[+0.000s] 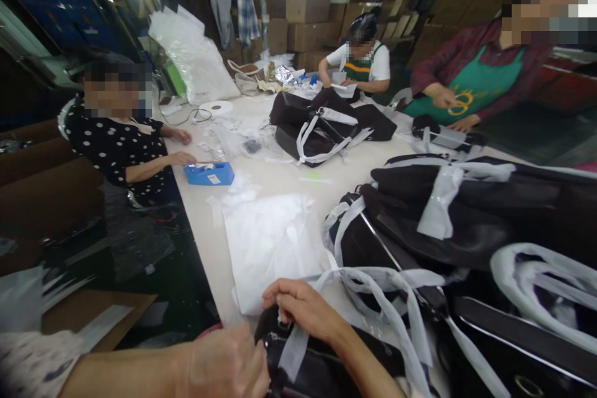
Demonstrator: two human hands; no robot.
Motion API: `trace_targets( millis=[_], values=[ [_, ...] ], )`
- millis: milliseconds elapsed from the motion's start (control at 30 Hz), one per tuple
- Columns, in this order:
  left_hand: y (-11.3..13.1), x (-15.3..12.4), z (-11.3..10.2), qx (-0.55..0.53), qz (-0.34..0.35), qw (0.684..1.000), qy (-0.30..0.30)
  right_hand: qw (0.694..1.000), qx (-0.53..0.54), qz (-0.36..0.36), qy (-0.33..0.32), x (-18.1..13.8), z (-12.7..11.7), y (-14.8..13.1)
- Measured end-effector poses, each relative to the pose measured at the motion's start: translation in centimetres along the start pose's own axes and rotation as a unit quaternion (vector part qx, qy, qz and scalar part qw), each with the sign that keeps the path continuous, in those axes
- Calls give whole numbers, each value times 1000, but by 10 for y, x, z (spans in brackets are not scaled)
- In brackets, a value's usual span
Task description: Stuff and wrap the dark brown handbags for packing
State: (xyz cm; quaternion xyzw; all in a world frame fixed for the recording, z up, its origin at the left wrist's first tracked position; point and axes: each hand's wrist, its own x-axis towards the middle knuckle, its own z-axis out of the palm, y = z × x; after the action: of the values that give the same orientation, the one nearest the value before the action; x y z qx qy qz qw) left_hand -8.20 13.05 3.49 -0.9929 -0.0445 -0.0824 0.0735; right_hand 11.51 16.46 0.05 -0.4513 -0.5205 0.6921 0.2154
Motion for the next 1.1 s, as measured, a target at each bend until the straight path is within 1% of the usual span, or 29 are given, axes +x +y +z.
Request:
trace_targets(
  millis=[67, 133, 200, 267, 300, 400, 467, 533, 633, 800, 900, 967, 1100],
  values=[
    [2, -2, -1, 6, 3, 1000, 7, 993, -77, 22, -92, 14, -1, -10],
    [1, -3, -2, 8, -1, 1000, 14, 970, -171, 18, -169, 26, 6, -19],
    [-1, -4, -3, 2, 0, 1000, 11, 944, -217, 0, -248, 38, 16, -23],
    [-5, -4, -5, -12, 11, 1000, 0, 927, -209, -7, -311, 49, 25, -21],
    [-7, -4, -7, -17, 19, 1000, -5, 922, -192, 2, -336, 55, 28, -19],
    [-12, -4, -9, -19, 34, 999, -13, 913, -138, 33, -382, 66, 28, -11],
    [-14, -5, -9, -17, 34, 999, -10, 910, -115, 51, -395, 68, 21, -8],
    [-13, -7, -7, -17, 32, 999, 2, 912, -104, 60, -391, 67, 13, -9],
    [-10, -10, -4, -17, 19, 1000, 16, 927, -84, 53, -361, 61, 4, -14],
    [-6, -12, -1, -13, -5, 1000, 9, 942, -50, 36, -329, 56, -3, -21],
    [-5, -12, -1, -10, -8, 1000, 18, 951, -55, 21, -304, 56, -6, -20],
    [-5, -12, -2, -10, -10, 1000, 17, 951, -70, 19, -300, 55, -8, -18],
    [-6, -11, -3, -16, -11, 1000, 22, 946, -108, 41, -304, 53, -10, -16]
  ],
)
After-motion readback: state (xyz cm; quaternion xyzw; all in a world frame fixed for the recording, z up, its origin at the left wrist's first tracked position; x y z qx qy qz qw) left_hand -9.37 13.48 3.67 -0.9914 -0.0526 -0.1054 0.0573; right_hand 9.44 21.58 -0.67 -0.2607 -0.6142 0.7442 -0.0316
